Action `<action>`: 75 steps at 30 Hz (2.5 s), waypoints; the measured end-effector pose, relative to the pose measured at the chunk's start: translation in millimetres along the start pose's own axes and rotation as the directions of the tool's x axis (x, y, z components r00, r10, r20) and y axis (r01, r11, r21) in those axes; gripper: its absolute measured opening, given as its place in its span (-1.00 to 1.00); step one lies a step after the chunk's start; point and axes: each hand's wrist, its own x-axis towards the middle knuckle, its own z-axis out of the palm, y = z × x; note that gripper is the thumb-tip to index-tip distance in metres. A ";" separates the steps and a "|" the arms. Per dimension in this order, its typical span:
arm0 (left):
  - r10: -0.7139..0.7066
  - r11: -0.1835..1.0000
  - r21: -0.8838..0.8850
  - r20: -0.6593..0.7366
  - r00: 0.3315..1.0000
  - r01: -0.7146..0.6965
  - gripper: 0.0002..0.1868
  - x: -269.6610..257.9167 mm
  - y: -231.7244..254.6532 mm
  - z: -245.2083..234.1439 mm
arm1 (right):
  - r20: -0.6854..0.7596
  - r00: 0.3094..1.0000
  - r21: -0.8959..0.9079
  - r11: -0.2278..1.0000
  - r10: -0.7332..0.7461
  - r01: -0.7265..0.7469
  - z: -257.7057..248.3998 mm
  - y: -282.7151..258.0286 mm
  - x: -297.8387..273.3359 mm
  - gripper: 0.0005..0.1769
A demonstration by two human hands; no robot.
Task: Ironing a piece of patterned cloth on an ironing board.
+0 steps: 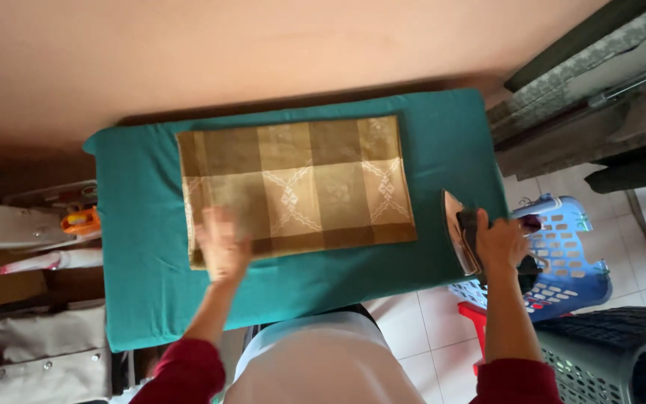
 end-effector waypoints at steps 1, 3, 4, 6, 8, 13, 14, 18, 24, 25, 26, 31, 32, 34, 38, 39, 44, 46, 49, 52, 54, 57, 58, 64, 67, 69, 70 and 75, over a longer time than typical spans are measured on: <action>0.005 1.000 -0.002 -0.003 1.000 -0.005 -0.12 9.5 23.6 7.2 | -0.003 1.000 -0.001 1.000 0.005 -0.005 9.4 0.9 0.3 -0.36; 0.067 0.991 0.089 0.356 0.932 -0.105 -0.19 18.8 72.0 20.9 | 0.419 0.908 0.391 0.897 0.027 -0.207 26.7 6.9 -5.9 -0.31; 0.073 0.991 0.083 0.357 0.931 -0.109 -0.19 18.5 90.5 26.7 | 0.419 0.908 0.386 0.898 0.033 -0.210 14.1 0.8 -4.0 -0.31; 0.248 0.932 0.149 0.400 0.882 -0.330 -0.20 19.8 128.0 38.7 | 0.429 0.903 0.520 0.812 0.022 -0.267 -11.1 -11.7 1.7 -0.34; 0.347 0.903 0.100 0.403 0.847 -0.417 -0.22 18.4 152.2 56.0 | 0.396 0.918 0.530 0.809 0.029 -0.255 -3.1 -16.2 -4.5 -0.34; 0.492 0.846 -0.052 0.463 0.738 -0.531 -0.26 32.3 218.5 68.1 | 0.261 0.965 0.555 0.811 0.038 -0.182 -16.4 -33.2 -19.3 -0.35; 0.512 0.839 -0.092 0.466 0.722 -0.536 -0.28 38.7 230.7 71.3 | 0.285 0.957 0.550 0.809 0.054 -0.210 -29.8 -38.2 -19.7 -0.37; 0.612 0.787 -0.248 0.432 0.662 -0.565 -0.35 51.3 257.4 106.4 | 0.335 0.942 0.590 0.775 0.024 -0.229 -82.6 -63.8 -21.8 -0.42; 0.328 0.750 -0.637 0.126 0.936 -0.177 -0.41 50.9 215.6 174.8 | 0.443 0.876 0.623 0.768 -0.189 -0.149 -74.3 -112.6 -28.5 -0.45; 0.326 0.753 -0.635 0.131 0.936 -0.173 -0.41 58.4 213.1 145.3 | 0.447 0.874 0.624 0.767 -0.192 -0.151 -71.1 -127.4 -28.8 -0.45; 0.323 0.862 -0.452 0.140 0.936 -0.230 -0.38 66.2 212.0 116.4 | 0.497 0.842 0.624 0.761 -0.210 -0.178 -68.1 -141.3 -28.3 -0.46; 0.336 0.942 -0.102 0.287 0.897 -0.320 -0.26 74.2 206.5 82.8 | 0.493 0.853 0.509 0.851 -0.168 -0.127 -54.5 -183.2 5.7 -0.46; 0.319 0.948 -0.075 0.299 0.900 -0.311 -0.24 74.9 206.7 83.8 | 0.483 0.866 0.496 0.855 -0.126 -0.152 -51.4 -189.3 22.0 -0.45; 0.291 0.955 -0.041 0.310 0.905 -0.293 -0.23 78.6 208.2 81.3 | 0.472 0.877 0.488 0.856 -0.094 -0.171 -37.6 -201.2 57.3 -0.45; 0.260 0.963 -0.042 0.390 0.884 -0.265 -0.23 88.3 212.8 73.1 | 0.410 0.907 0.499 0.856 -0.099 -0.132 -1.5 -227.5 135.5 -0.43; 0.249 0.966 -0.044 0.396 0.884 -0.253 -0.23 90.8 214.1 72.5 | 0.388 0.916 0.504 0.855 -0.099 -0.121 5.6 -235.0 156.6 -0.42; 0.252 0.967 -0.056 0.352 0.901 -0.248 -0.24 91.1 207.6 77.0 | 0.334 0.933 0.573 0.815 -0.132 -0.090 31.4 -254.0 183.9 -0.43; 0.268 0.963 -0.070 0.311 0.912 -0.259 -0.23 91.9 201.1 79.8 | 0.309 0.941 0.592 0.803 -0.139 -0.076 20.5 -248.3 160.8 -0.43; 0.240 0.971 -0.059 0.297 0.924 -0.233 -0.20 98.7 184.8 79.5 | 0.346 0.912 0.613 0.789 -0.220 -0.042 -10.5 -230.6 106.9 -0.42; 0.195 0.979 0.008 0.261 0.946 -0.204 -0.19 96.5 161.5 68.3 | 0.481 0.831 0.633 0.767 -0.279 -0.109 -44.2 -202.0 41.8 -0.44; 0.122 0.990 0.041 0.254 0.960 -0.137 -0.18 90.6 146.1 59.6 | 0.587 0.713 0.632 0.767 -0.383 -0.109 -67.7 -179.4 2.7 -0.44; 0.072 0.994 0.055 0.271 0.960 -0.090 -0.19 70.6 127.5 50.0 | 0.655 0.637 0.585 0.806 -0.407 -0.087 -91.6 -177.5 -25.8 -0.48; 0.068 0.995 0.055 0.271 0.960 -0.086 -0.19 63.9 126.0 46.0 | 0.654 0.636 0.585 0.807 -0.409 -0.083 -89.5 -182.9 -28.6 -0.48; -0.019 0.996 0.089 0.288 0.958 -0.007 -0.19 48.5 121.2 38.3 | 0.436 0.734 0.600 0.776 -0.521 0.194 -65.4 -244.1 28.5 -0.42; -0.049 0.991 0.133 0.333 0.942 0.004 -0.20 52.9 124.2 35.3 | 0.304 0.806 0.604 0.757 -0.508 0.250 -58.4 -278.9 94.8 -0.42; -0.032 0.993 0.119 0.343 0.939 -0.010 -0.17 56.4 124.4 35.9 | 0.222 0.874 0.645 0.737 -0.433 0.202 -55.6 -298.1 143.1 -0.44; -0.035 0.992 0.122 0.348 0.937 -0.008 -0.17 55.7 124.0 36.0 | 0.226 0.871 0.647 0.736 -0.436 0.200 -48.9 -305.7 156.1 -0.44; -0.034 0.993 0.115 0.357 0.933 -0.008 -0.16 52.2 123.8 33.1 | 0.311 0.886 0.624 0.777 -0.343 0.082 -22.4 -324.3 178.8 -0.44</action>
